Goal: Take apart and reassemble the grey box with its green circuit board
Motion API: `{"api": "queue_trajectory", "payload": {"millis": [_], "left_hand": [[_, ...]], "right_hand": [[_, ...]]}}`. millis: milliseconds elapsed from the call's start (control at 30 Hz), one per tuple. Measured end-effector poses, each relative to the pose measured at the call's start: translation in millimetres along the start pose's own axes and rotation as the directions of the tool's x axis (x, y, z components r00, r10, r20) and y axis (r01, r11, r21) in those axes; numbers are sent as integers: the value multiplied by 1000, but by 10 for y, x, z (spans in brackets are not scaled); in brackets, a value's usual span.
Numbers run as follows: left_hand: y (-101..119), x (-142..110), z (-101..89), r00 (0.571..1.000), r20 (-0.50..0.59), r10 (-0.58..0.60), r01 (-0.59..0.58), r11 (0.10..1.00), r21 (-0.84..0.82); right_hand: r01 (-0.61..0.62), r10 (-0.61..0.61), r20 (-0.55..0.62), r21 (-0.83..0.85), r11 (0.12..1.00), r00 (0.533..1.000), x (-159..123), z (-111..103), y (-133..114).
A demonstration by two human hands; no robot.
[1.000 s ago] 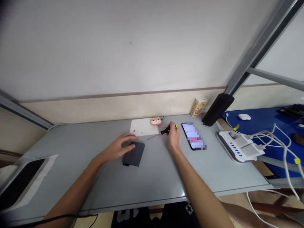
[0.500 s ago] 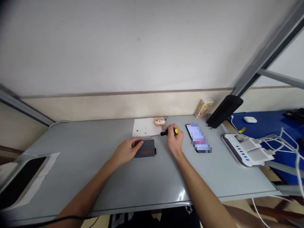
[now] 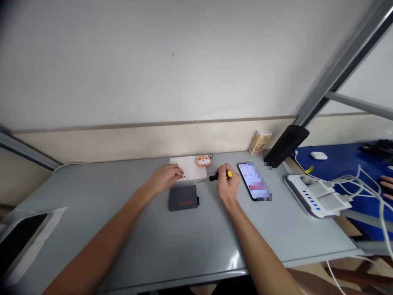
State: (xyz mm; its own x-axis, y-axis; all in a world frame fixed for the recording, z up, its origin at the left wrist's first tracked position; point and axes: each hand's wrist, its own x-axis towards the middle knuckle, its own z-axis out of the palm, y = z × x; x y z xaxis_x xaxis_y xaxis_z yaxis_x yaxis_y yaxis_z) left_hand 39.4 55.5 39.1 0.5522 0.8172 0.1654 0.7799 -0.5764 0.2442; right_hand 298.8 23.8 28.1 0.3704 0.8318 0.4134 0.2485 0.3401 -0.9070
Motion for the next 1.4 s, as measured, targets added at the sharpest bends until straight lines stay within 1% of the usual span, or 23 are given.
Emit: {"api": "queue_trajectory", "payload": {"millis": [100, 200, 333, 433, 533, 633, 767, 867, 933, 967, 1000, 1033, 1100, 1167, 1267, 1333, 1400], "left_hand": [[-26, 42, 18, 998, 54, 36, -40, 995, 87], [-13, 25, 30, 997, 70, 36, -46, 989, 143], [7, 43, 43, 995, 77, 69, -84, 975, 208], [11, 73, 64, 994, 83, 69, -86, 971, 222], [-16, 79, 84, 995, 78, 60, -73, 982, 175], [-99, 60, 87, 998, 52, 31, -36, 994, 100], [-223, 13, 31, 1000, -1, -31, 31, 998, 57], [-190, -91, -48, 997, -23, -79, 78, 996, -38], [-82, -238, -87, 987, -48, -155, 147, 978, -146], [-11, -335, -95, 981, -43, -191, 179, 961, -209], [65, -444, -92, 978, -2, -207, 199, 943, -268], [140, -556, -78, 978, 49, -201, 206, 926, -317], [270, -757, -25, 985, 95, -143, 169, 904, -393], [356, -877, 43, 991, 42, -125, 131, 897, -422], [408, -892, 120, 990, -9, -141, 122, 886, -447], [418, -852, 140, 989, -24, -146, 120, 884, -452], [426, -822, 143, 987, -32, -155, 124, 884, -450]], "right_hand": [[-29, 29, -23, 23, 999, 999, 39, -16, -11], [-16, 18, -39, 46, 999, 999, 51, -35, -66], [-10, 12, -32, 61, 998, 999, 40, -55, -134], [-9, 11, -28, 71, 997, 1000, 38, -56, -148], [6, -4, -29, 76, 997, 1000, 48, -56, -148], [17, -13, -53, 85, 996, 999, 64, -59, -149], [2, 5, -68, 102, 995, 998, 89, -78, -146], [29, -28, -18, 80, 996, 999, 104, -118, -137], [73, -75, 66, 28, 997, 995, 106, -149, -133], [105, -103, 122, -8, 994, 987, 101, -161, -133], [145, -135, 179, -45, 988, 975, 91, -167, -135], [190, -168, 233, -78, 979, 958, 74, -168, -140], [272, -225, 311, -119, 955, 924, 21, -149, -160], [332, -270, 354, -126, 935, 895, -51, -113, -192], [388, -324, 370, -114, 914, 871, -165, -53, -251], [429, -368, 365, -99, 898, 855, -228, -24, -279], [485, -426, 363, -86, 871, 829, -274, -11, -287]]}}
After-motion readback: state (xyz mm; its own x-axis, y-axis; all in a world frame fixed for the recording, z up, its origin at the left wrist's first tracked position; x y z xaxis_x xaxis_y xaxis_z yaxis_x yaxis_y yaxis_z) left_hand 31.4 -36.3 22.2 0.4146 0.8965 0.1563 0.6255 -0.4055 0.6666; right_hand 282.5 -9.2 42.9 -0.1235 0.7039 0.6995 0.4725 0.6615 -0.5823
